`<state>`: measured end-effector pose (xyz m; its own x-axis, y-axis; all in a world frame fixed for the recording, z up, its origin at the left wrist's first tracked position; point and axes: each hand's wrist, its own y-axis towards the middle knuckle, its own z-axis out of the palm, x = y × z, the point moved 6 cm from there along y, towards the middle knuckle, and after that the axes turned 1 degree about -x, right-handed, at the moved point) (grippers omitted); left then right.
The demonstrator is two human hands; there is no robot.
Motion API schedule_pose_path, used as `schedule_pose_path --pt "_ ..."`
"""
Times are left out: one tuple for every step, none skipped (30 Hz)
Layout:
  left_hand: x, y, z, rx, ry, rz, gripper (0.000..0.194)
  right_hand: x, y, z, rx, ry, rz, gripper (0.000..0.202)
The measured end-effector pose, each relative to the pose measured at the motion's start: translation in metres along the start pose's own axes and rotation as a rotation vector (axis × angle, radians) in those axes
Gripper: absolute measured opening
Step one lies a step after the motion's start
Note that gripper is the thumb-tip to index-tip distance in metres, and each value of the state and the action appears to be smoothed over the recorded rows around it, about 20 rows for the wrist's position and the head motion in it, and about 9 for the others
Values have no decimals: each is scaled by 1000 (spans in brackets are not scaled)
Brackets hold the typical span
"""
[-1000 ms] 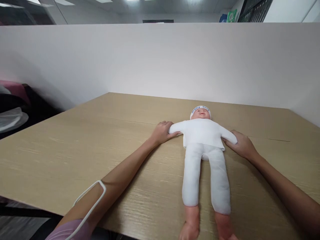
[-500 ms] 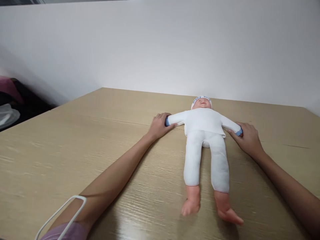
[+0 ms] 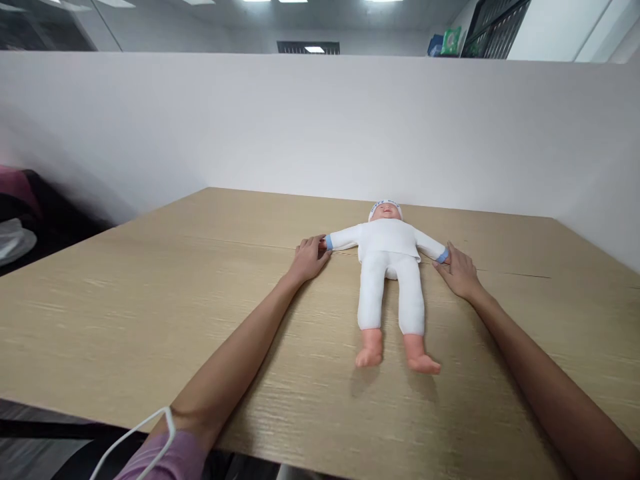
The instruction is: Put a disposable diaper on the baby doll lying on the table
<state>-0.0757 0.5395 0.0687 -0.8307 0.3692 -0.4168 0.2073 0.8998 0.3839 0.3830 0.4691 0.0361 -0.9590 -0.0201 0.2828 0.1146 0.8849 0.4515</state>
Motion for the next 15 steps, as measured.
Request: schedule_pose_path --pt "-2 -6 -3 -17 3 -12 55 0 -6 0 1 -2 28 85" --pt "-4 -13 -6 -35 4 -24 55 0 -12 -1 3 1 55 86" --pt "-7 -20 -9 -52 4 -35 54 1 -18 -2 4 5 80 86" --pt "-10 -27 -13 -68 2 -44 54 4 -24 -3 1 12 99 85" --pt "-15 -33 -17 -84 -3 -51 53 8 -31 -6 -5 22 110 84" --pt "-22 -40 -22 -99 -10 -55 51 14 -37 -10 -16 36 108 82" --pt "-30 -47 -27 -114 -19 -59 50 23 -45 -16 -29 54 95 80" --pt "-41 -57 -33 -123 -25 -58 48 35 -53 -24 -46 75 73 79" --pt "-55 -69 -40 -133 -39 -54 47 49 -64 -34 -65 102 45 79" --pt "-71 -85 -48 -145 -69 -42 45 66 -76 -48 -90 135 11 78" --pt "-89 -106 -56 -153 -108 -23 43 85 -93 -64 -123 174 -23 75" --pt "-107 -133 -65 -167 -183 0 42 104 -113 -82 -164 221 -56 70" --pt "-126 -164 -75 -184 -278 30 41 122 -137 -102 -223 280 -77 62" --pt "-143 -200 -83 -167 -356 55 41 141 -165 -120 -259 347 -113 53" --pt "-157 -238 -88 -103 -409 71 43 158 -196 -135 -277 408 -149 46"
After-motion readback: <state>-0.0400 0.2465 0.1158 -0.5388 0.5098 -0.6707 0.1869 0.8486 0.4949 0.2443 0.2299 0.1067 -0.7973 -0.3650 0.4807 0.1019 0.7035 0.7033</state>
